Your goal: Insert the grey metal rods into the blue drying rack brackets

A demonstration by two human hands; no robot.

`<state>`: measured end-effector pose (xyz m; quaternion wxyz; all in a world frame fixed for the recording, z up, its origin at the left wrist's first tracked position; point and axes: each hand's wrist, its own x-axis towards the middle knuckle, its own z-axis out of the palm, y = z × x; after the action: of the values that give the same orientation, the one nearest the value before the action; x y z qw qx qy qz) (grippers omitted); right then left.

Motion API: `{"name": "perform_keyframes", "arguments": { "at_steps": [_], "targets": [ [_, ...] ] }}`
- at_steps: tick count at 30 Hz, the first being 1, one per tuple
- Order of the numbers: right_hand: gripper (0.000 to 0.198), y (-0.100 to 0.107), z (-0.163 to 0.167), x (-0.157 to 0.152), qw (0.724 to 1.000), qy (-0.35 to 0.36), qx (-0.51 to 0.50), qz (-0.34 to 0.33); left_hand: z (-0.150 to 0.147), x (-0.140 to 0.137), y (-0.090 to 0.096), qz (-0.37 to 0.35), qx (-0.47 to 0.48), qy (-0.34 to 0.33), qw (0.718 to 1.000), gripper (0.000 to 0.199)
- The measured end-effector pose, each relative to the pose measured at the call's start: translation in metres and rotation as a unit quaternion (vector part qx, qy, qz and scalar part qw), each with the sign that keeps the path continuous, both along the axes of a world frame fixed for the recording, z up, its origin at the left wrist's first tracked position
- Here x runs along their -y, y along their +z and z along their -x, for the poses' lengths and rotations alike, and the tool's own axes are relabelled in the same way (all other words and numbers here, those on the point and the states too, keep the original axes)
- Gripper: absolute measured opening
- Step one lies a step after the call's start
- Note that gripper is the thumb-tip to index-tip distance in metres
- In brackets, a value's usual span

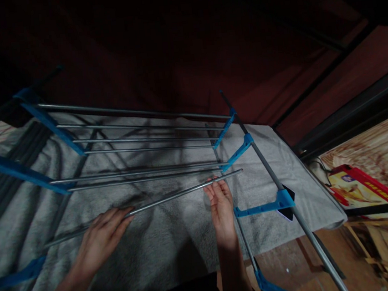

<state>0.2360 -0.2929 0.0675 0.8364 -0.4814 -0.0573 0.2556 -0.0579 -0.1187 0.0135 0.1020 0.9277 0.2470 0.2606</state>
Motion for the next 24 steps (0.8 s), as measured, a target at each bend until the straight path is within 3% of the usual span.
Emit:
{"name": "perform_keyframes", "arguments": {
  "at_steps": [10,24],
  "targets": [
    [0.029,-0.002,-0.004,0.001,1.000,-0.021,0.005,0.014,0.007,-0.001,-0.014,0.024,0.002,0.031,0.999,0.034],
    [0.028,-0.019,-0.017,0.009,0.996,-0.058,0.001,0.071,0.013,0.002,-0.006,0.047,-0.048,0.065,0.996,0.030]
  ]
}}
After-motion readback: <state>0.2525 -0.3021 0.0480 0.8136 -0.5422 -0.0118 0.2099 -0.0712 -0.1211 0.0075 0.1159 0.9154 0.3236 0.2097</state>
